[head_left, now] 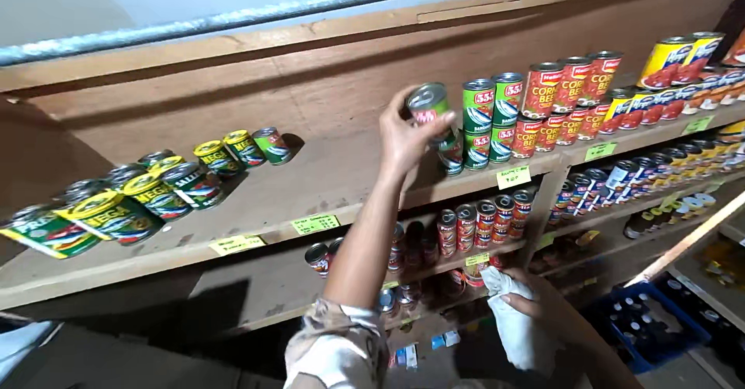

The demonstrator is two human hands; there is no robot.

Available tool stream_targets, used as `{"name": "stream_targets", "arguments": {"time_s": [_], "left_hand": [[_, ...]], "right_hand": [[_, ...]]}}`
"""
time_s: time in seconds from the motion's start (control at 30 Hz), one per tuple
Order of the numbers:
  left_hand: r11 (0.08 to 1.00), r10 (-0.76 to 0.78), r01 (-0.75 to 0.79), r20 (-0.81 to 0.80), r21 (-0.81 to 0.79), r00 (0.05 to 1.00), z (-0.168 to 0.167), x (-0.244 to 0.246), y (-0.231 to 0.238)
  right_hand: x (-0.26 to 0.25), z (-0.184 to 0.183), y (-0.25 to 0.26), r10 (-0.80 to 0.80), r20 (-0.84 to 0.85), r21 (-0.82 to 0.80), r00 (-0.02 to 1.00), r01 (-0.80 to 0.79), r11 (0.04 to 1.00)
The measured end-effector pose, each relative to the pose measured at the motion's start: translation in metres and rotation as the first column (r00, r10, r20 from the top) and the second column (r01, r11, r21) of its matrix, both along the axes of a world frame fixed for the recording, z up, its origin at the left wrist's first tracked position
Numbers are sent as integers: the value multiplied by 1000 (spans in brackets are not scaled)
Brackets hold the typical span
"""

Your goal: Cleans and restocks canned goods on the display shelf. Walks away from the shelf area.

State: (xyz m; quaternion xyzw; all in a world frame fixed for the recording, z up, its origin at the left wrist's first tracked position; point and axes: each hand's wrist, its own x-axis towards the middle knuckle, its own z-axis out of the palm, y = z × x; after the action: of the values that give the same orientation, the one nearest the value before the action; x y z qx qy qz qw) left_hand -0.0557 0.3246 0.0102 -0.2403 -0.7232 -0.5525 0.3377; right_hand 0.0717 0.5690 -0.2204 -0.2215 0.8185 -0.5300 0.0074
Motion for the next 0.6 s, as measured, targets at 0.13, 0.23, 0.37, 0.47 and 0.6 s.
{"name": "stream_targets", "arguments": {"time_s": [0.13, 0.23, 0.37, 0.47, 0.6], "left_hand": [[996, -18, 35, 192, -85, 981, 20, -52, 3], [996, -2, 20, 207, -84, 978, 15, -65, 7], [992, 34, -9, 197, -127, 980, 12, -66, 15], [983, 106, -74, 195, -167, 975, 10, -65, 18], [977, 177, -151, 182, -150, 967, 5, -66, 22]], "right_hand": [[-8, -14, -3, 38, -62, -171, 997, -48, 984], [-10, -19, -4, 55, -21, -265, 998, -58, 963], [-16, -23, -2, 63, 21, -315, 998, -53, 948], [-20, -22, -2, 66, 13, -320, 998, -58, 946], [-23, -24, -2, 77, 12, -295, 997, -70, 953]]}}
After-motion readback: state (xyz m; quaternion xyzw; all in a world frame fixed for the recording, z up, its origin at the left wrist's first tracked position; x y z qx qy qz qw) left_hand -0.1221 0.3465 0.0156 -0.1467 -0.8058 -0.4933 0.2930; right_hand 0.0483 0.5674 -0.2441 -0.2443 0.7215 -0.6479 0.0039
